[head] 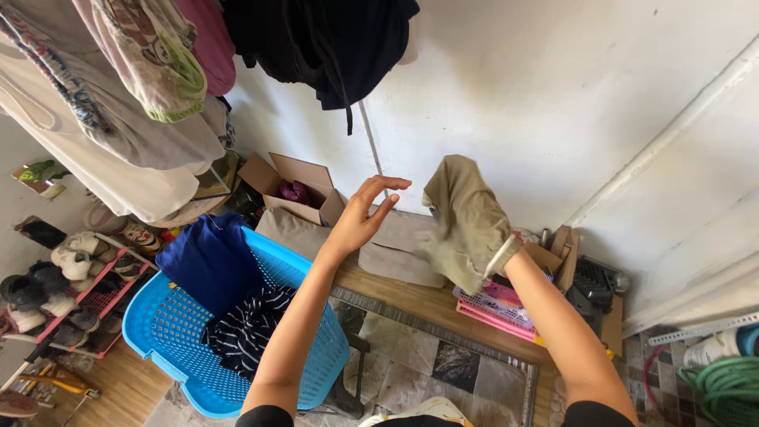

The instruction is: The person removes wet clothes from a blue laundry basket and hangs them on a red circular drying rack. They handle shirts, pants, and underwear one at a time, unfolding and arranging each item on the hangers.

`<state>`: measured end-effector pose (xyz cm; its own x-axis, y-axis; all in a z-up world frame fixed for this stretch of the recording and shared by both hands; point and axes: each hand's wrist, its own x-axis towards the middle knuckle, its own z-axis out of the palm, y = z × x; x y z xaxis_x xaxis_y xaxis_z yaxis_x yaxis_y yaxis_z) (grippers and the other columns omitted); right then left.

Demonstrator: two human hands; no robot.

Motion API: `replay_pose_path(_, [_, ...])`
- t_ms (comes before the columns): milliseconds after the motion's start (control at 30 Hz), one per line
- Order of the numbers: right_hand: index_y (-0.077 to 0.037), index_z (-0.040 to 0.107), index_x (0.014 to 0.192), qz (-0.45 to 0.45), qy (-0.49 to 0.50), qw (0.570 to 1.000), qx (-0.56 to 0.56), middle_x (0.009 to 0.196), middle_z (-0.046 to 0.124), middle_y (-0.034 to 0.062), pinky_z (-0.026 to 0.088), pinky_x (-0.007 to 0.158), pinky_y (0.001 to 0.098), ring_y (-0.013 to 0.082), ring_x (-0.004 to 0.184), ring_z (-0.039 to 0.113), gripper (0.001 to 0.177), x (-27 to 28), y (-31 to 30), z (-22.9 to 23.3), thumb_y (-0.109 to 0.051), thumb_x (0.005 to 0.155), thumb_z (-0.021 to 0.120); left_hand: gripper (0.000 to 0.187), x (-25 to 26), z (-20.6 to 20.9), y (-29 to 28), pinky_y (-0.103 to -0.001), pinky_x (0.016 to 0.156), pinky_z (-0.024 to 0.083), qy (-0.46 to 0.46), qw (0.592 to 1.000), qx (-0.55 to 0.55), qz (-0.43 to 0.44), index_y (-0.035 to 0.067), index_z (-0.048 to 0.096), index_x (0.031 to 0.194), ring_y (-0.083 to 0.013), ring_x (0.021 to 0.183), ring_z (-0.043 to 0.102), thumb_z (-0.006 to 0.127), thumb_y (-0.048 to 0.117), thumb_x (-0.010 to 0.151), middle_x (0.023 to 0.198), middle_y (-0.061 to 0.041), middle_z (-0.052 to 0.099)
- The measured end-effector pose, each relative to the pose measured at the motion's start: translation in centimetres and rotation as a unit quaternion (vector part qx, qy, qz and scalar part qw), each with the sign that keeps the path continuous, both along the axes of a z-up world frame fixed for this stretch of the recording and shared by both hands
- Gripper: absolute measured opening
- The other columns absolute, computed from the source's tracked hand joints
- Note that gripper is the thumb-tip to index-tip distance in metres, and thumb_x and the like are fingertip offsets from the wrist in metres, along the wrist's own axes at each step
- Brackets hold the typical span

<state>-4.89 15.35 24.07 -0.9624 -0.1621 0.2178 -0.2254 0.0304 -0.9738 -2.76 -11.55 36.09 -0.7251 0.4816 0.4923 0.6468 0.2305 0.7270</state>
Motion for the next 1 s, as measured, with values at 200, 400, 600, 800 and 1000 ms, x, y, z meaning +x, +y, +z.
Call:
replay_pose_path(200, [0.0, 0.06, 0.12, -0.063, 0.077, 0.96, 0.264, 0.101, 0.066, 0.0094, 0.057, 0.086, 0.0279, 0.0175, 0.089, 0.063, 0.028, -2.2, 3.0, 6.0, -0.025, 0.11, 0.053, 0.038, 6.1, 1.0, -1.9, -0.042, 0.105, 0.049, 0.111, 0.961, 0.242, -0.074, 0.002, 0.062, 0.129, -0.0271, 0.116, 0.062, 0.063, 0.034, 0.108, 0.126, -0.011, 0.065])
replay_pose_path(400, [0.0, 0.062, 0.125, 0.132, -0.036, 0.987, -0.08, 0.107, 0.068, 0.0084, 0.058, 0.088, 0.0273, 0.0166, 0.094, 0.065, 0.032, -1.7, 3.3, 10.3, -0.026, 0.107, 0.057, 0.057, 13.8, -0.7, -1.0, -0.041, 0.101, 0.052, 0.404, 0.796, 0.447, -0.064, 0.007, 0.06, 0.127, -0.0242, 0.114, 0.06, 0.058, 0.058, 0.101, 0.127, -0.009, 0.061])
replay_pose_path(600, [0.0, 0.053, 0.139, 0.207, 0.039, 0.973, -0.097, 0.126, 0.065, 0.0119, 0.057, 0.097, 0.0315, 0.0182, 0.104, 0.066, 0.041, -0.9, 2.2, 16.3, -0.019, 0.103, 0.058, 0.053, 14.2, -0.1, -0.3, -0.042, 0.102, 0.053, 0.444, 0.777, 0.445, -0.044, 0.008, 0.061, 0.121, -0.0227, 0.114, 0.058, 0.056, 0.057, 0.102, 0.124, -0.008, 0.061])
replay_pose_path(800, [0.0, 0.056, 0.136, 0.234, -0.087, 0.936, -0.249, 0.116, 0.067, 0.0162, 0.061, 0.096, 0.0374, 0.024, 0.102, 0.07, 0.04, -1.3, -0.2, 22.6, -0.024, 0.104, 0.055, 0.049, 13.3, 1.3, -0.6, -0.042, 0.103, 0.054, 0.455, 0.776, 0.435, -0.024, 0.009, 0.062, 0.116, -0.0213, 0.114, 0.057, 0.054, 0.056, 0.103, 0.122, -0.006, 0.061])
replay_pose_path(1000, [0.0, 0.055, 0.137, 0.238, 0.015, 0.938, -0.253, 0.119, 0.065, 0.0177, 0.059, 0.097, 0.038, 0.0253, 0.104, 0.069, 0.043, -4.2, -4.4, 28.1, -0.024, 0.102, 0.056, 0.049, 6.8, 6.5, -2.9, -0.039, 0.104, 0.051, 0.281, 0.865, 0.398, 0.119, 0.005, 0.06, 0.122, -0.0201, 0.117, 0.059, 0.053, 0.052, 0.109, 0.129, -0.011, 0.06])
